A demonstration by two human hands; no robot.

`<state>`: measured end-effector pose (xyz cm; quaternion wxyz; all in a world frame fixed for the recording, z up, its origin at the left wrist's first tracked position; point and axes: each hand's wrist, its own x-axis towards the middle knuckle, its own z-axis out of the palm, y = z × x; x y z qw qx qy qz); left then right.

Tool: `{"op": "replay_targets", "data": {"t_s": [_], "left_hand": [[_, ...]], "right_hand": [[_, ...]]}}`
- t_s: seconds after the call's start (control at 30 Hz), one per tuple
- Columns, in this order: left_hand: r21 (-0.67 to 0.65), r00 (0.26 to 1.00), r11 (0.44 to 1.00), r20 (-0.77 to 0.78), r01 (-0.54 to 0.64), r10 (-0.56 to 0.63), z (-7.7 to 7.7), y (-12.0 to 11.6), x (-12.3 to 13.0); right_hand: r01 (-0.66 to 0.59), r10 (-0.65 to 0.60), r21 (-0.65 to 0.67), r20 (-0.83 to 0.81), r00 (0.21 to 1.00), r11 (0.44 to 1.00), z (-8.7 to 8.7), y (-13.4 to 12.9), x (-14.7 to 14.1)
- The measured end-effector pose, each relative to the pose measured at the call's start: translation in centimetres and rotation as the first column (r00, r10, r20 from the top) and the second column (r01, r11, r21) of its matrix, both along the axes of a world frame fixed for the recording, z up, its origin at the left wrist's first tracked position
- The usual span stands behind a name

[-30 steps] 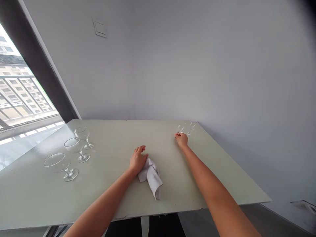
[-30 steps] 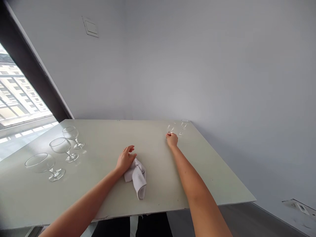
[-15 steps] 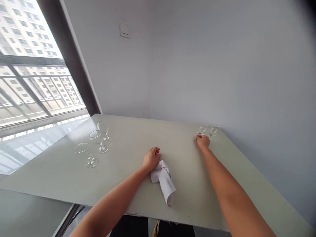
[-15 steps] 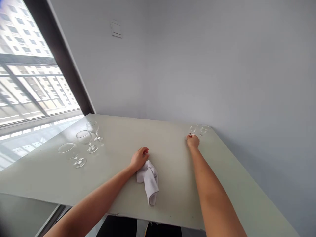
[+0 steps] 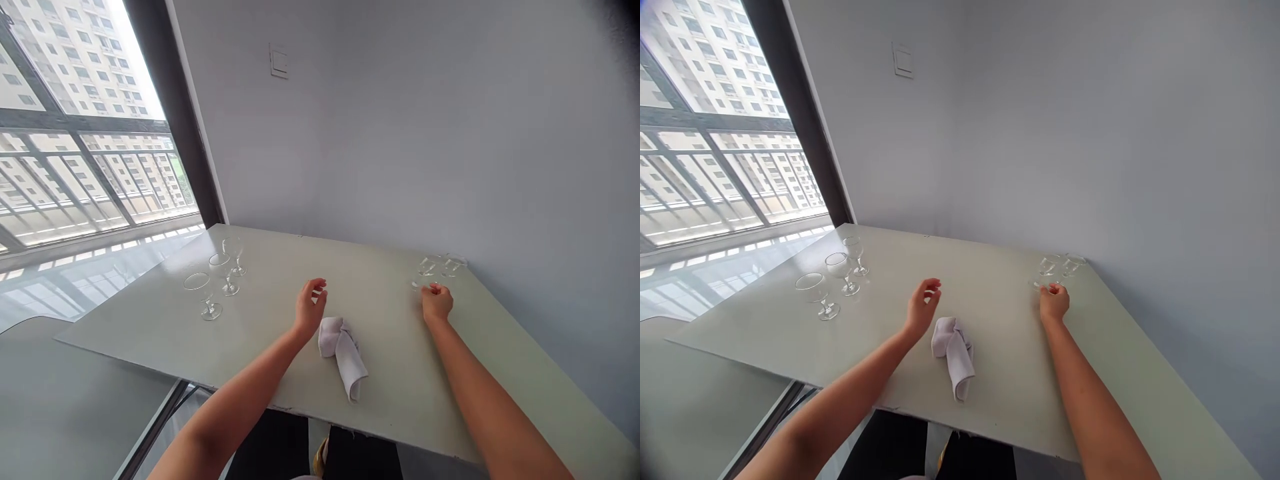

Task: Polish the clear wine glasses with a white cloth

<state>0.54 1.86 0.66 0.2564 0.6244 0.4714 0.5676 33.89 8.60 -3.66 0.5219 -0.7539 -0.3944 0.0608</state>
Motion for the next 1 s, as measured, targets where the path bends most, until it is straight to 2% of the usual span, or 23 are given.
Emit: {"op": "replay_targets", "data": {"t_s": [0.07, 0.13, 0.2, 0.23, 0.27, 0.33, 0.37, 0.4, 0.43, 0.47, 0.5, 0.57, 0.63, 0.67, 0.77, 0.83, 0.87, 0.9, 0.93, 1.0], "left_hand": [[0.13, 0.994, 0.99, 0.1, -0.061, 0.048, 1.5, -2.0, -1.2], [0.285, 0.964, 0.933, 0.212, -0.219, 0.162, 2.2, -4.1, -3.1], [0.377, 0.873, 0.806, 0.363, -0.457, 0.325, 1.9, -5.7, -5.6], [0.373, 0.811, 0.739, 0.423, -0.562, 0.404, 1.4, -6.1, -7.1], [0.341, 0.744, 0.677, 0.458, -0.652, 0.486, 0.9, -6.3, -8.7], [0.221, 0.604, 0.573, 0.453, -0.789, 0.656, -0.3, -6.0, -12.0], [0.147, 0.533, 0.525, 0.426, -0.838, 0.731, -0.9, -5.7, -13.6], [0.074, 0.473, 0.485, 0.391, -0.871, 0.79, -1.4, -5.4, -15.1], [0.007, 0.425, 0.452, 0.355, -0.892, 0.833, -1.8, -5.0, -16.4], [-0.049, 0.397, 0.433, 0.319, -0.9, 0.861, -2.1, -4.6, -17.4], [-0.095, 0.401, 0.441, 0.283, -0.892, 0.872, -2.4, -4.3, -18.2], [-0.177, 0.483, 0.518, 0.209, -0.837, 0.851, -2.8, -3.7, -19.2], [-0.272, 0.592, 0.603, 0.13, -0.75, 0.795, -3.0, -3.2, -19.7], [-0.312, 0.632, 0.626, 0.095, -0.715, 0.769, -3.1, -2.9, -19.8], [-0.337, 0.679, 0.637, -0.009, -0.694, 0.734, -3.1, -2.1, -20.3], [-0.313, 0.692, 0.644, -0.061, -0.698, 0.72, -3.0, -1.9, -20.5], [-0.308, 0.7, 0.65, -0.077, -0.694, 0.71, -2.9, -2.0, -20.5], [-0.308, 0.708, 0.657, -0.085, -0.688, 0.701, -2.8, -2.2, -20.3], [-0.299, 0.716, 0.668, -0.088, -0.682, 0.692, -2.7, -2.4, -20.0], [-0.212, 0.743, 0.715, -0.109, -0.667, 0.661, -2.4, -3.2, -18.8]], "right_hand": [[-0.018, 0.018, -0.006, -0.035, 0.999, 1.0, 0.5, -1.0, -0.6], [-0.104, 0.102, -0.023, -0.073, 0.992, 0.994, 1.1, -2.0, -1.8], [-0.248, 0.241, -0.052, -0.115, 0.964, 0.967, 1.8, -3.0, -3.7], [-0.349, 0.335, -0.081, -0.147, 0.931, 0.934, 2.2, -3.6, -5.0], [-0.462, 0.437, -0.116, -0.186, 0.88, 0.879, 2.6, -4.2, -6.4], [-0.726, 0.661, -0.22, -0.304, 0.686, 0.652, 3.3, -5.4, -9.4], [-0.798, 0.727, -0.266, -0.329, 0.602, 0.54, 3.7, -6.0, -10.9], [-0.834, 0.78, -0.316, -0.314, 0.542, 0.452, 4.0, -6.5, -12.3], [-0.837, 0.823, -0.377, -0.259, 0.506, 0.396, 4.3, -7.0, -13.6], [-0.817, 0.859, -0.445, -0.175, 0.48, 0.366, 4.6, -7.3, -14.7], [-0.78, 0.886, -0.515, -0.082, 0.456, 0.354, 4.8, -7.6, -15.7], [-0.689, 0.91, -0.631, 0.069, 0.409, 0.357, 5.2, -7.9, -17.2], [-0.634, 0.916, -0.687, 0.122, 0.381, 0.355, 5.4, -8.0, -18.1], [-0.637, 0.922, -0.692, 0.111, 0.371, 0.339, 5.4, -8.0, -18.4], [-0.771, 0.937, -0.596, -0.085, 0.338, 0.224, 5.3, -8.0, -18.5], [-0.899, 0.897, -0.407, -0.319, 0.306, 0.162, 5.1, -8.1, -18.0], [-0.944, 0.852, -0.284, -0.441, 0.283, 0.167, 4.9, -8.1, -17.6], [-0.967, 0.794, -0.155, -0.552, 0.256, 0.204, 4.8, -8.2, -17.2], [-0.962, 0.731, -0.033, -0.643, 0.227, 0.27, 4.6, -8.2, -16.8], [-0.884, 0.61, 0.142, -0.77, 0.185, 0.446, 4.2, -8.2, -16.1]]}}
